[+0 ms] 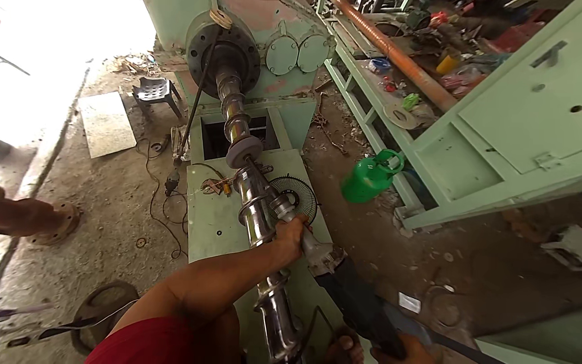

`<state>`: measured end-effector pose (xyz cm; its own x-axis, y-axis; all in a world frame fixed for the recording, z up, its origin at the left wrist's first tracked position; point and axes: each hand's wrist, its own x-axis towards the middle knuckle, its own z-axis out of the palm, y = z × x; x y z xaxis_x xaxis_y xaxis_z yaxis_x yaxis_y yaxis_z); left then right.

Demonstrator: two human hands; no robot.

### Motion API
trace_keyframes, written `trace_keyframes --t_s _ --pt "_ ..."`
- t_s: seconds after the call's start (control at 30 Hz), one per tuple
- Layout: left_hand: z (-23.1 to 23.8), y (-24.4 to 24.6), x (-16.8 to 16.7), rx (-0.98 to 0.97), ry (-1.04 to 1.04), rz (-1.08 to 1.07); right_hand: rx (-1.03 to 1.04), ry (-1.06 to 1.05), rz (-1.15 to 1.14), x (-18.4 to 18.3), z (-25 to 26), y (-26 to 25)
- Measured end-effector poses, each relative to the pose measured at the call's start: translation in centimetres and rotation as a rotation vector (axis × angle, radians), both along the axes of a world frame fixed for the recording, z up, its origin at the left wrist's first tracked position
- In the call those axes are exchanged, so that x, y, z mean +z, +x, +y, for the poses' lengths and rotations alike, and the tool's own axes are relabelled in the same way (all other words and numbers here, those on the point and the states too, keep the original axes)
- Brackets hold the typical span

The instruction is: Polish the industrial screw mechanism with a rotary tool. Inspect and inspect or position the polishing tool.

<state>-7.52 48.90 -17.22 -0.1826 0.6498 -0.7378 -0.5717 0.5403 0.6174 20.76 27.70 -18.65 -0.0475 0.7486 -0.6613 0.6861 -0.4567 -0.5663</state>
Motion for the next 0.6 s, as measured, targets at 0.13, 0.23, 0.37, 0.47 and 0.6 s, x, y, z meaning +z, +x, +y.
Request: trace_keyframes --t_s 0.13,0.23,0.37,0.47,0.6 --pt "0.8 0.9 -0.6 -0.017 0.014 0.036 -0.032 -0.018 0.037 -1.7 0.4 0.5" --pt "1.3 1.5 -1.0 -0.021 0.010 0.056 -0.047 -0.031 0.062 -2.8 0.6 0.8" --pt "2.0 2.1 -1.6 -0.024 -0.008 0.079 -0.073 -0.055 0.109 -4.1 0.9 1.2" --pt "2.5 2.6 -2.2 -0.043 -0.023 0.113 -0.100 -0.056 0.153 -5.3 1.0 1.3" --pt "3.2 3.2 -3.4 -0.064 -0.024 0.151 -0.127 -0.066 0.192 -5.3 1.3 0.9"
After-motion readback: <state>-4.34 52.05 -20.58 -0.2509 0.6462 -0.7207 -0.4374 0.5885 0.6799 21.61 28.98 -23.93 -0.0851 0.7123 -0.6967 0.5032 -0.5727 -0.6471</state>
